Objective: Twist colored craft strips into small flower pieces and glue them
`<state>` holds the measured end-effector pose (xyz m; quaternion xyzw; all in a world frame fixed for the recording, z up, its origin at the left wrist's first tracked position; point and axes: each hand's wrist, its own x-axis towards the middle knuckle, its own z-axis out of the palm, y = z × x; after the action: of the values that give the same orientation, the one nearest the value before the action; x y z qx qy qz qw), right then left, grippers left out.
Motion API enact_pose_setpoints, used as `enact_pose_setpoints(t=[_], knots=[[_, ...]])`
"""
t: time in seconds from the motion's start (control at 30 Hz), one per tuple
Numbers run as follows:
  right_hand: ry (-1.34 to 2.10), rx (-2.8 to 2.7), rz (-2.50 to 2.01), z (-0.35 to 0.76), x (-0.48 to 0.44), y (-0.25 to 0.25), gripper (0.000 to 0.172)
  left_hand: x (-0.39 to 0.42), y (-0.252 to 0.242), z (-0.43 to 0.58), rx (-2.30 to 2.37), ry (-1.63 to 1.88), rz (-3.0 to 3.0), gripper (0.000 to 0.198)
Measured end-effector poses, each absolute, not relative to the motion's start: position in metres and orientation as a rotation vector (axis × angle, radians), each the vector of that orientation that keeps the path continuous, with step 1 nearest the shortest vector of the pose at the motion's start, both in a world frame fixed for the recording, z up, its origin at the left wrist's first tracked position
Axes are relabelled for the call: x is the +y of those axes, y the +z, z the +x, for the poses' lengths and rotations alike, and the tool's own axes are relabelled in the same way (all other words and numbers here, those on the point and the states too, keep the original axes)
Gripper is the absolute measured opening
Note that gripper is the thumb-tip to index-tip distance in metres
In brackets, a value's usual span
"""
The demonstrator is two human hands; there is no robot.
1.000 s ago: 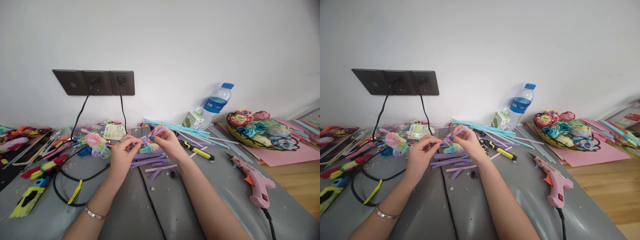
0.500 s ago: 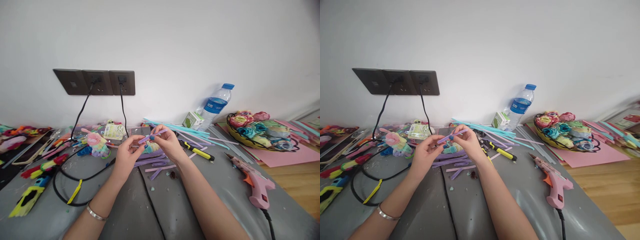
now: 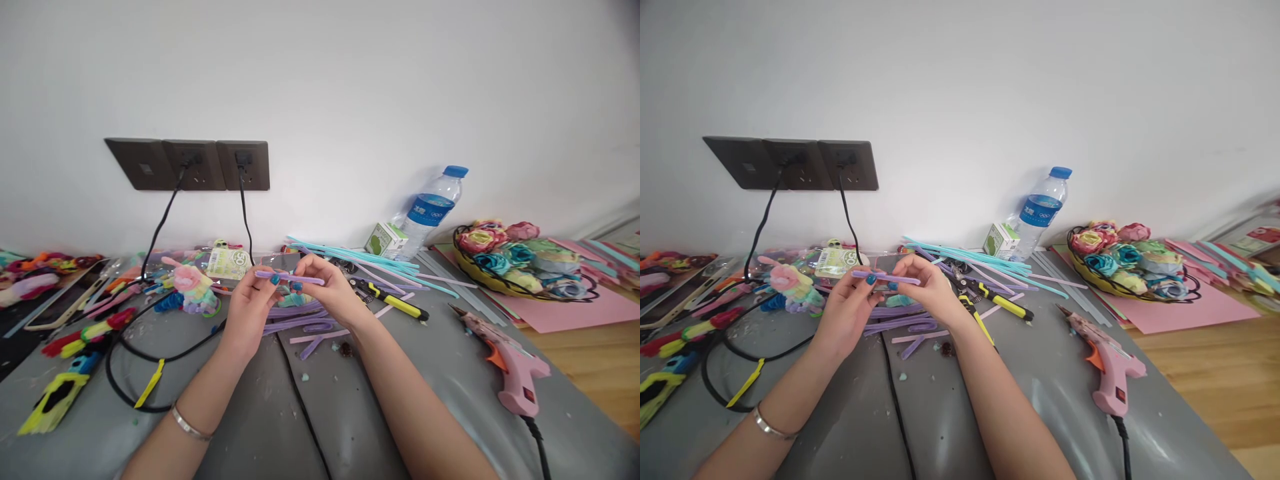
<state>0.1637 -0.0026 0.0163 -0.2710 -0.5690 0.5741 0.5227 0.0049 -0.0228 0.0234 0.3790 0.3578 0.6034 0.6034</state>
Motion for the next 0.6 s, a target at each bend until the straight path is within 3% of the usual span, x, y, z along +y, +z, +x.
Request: enact_pose_setpoints(t=[0.23,0.6], knots=[[1.345,-1.339,-0.603,0.1641,-0.0006,0.0152,0.013,-0.0206,0.0232,0.0036,0.832,1.43,0.783,0.028],[1.409,-1.361,-0.692,0.1654,-0.0011,0.0174,0.023,-0.0198,0.0209,0.0014,0.827,1.387,0.789,0.031]])
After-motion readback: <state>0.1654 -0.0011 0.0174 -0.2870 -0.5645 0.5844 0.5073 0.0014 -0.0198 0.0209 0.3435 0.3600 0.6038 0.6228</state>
